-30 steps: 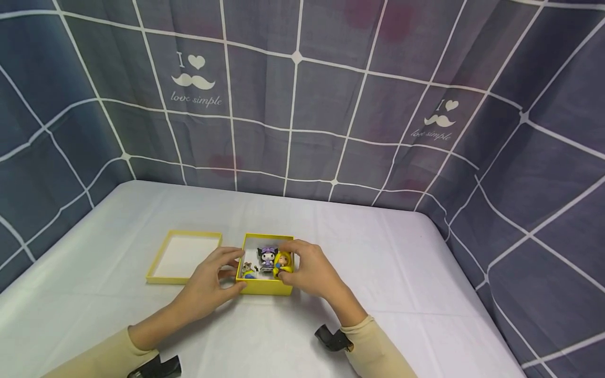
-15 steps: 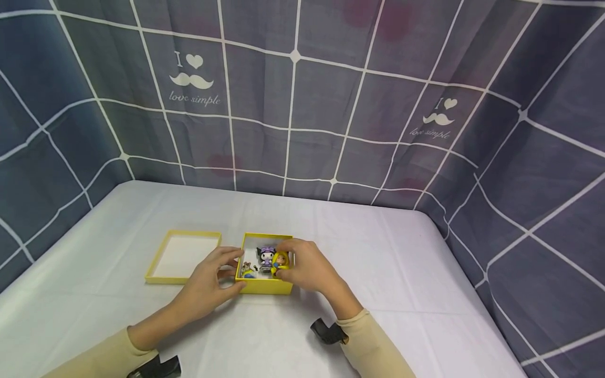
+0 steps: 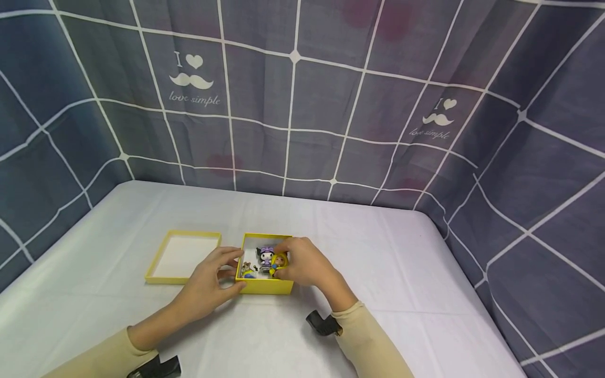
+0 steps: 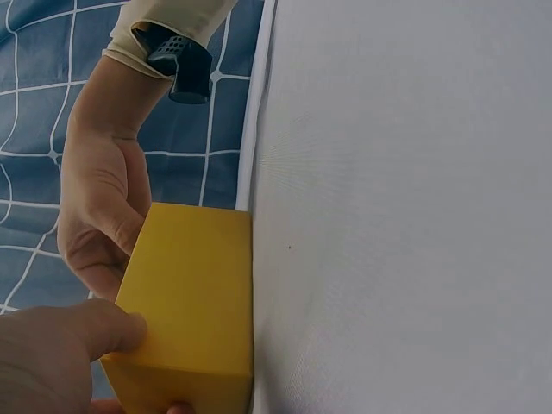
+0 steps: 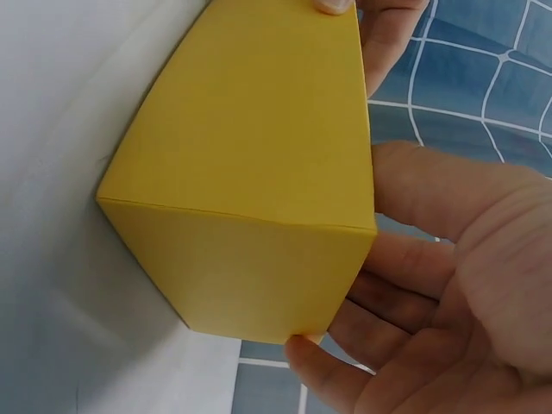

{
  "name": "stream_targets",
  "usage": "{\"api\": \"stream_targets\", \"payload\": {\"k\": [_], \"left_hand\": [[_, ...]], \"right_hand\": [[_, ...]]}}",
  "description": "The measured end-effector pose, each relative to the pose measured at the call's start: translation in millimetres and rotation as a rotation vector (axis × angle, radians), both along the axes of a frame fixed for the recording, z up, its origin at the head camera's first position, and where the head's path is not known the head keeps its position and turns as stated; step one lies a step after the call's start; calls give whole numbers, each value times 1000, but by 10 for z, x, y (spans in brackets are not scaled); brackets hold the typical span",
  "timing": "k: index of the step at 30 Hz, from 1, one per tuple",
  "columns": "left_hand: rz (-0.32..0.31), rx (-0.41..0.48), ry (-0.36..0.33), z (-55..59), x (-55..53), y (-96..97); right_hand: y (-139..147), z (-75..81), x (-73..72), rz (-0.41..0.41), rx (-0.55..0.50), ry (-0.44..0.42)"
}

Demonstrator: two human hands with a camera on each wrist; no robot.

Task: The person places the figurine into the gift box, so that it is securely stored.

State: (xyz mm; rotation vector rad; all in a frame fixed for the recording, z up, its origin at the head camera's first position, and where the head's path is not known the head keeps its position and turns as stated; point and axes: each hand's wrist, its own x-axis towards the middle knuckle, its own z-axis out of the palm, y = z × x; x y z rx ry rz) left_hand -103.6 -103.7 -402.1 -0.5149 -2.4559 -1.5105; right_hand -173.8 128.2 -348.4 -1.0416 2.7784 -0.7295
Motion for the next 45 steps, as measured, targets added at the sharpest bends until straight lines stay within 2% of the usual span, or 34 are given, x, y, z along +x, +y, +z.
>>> {"api": "stream_targets", "payload": {"k": [12,18,26,30,35,40,45], "left_hand": [[5,-8,6,7,20,14],[9,-15,9,13,23,24],[8,-16,6,14,23,31],[7,-12,13,2,19,28],[6,-9,13,-3,15,27],[4,-10,21,-7,5,11],[3,-14,35,0,0,-4]], "right_hand": [[-72,9,-18,18,111,9],[-85,7,-35,60,188,64],[-75,16,-20,71,197,71],[-64,16,-15,78,175,66],[-38,32,-8,63,100,31],[-39,77,33,-10,34,62],[-140,129,164,-58,-71,97]]}}
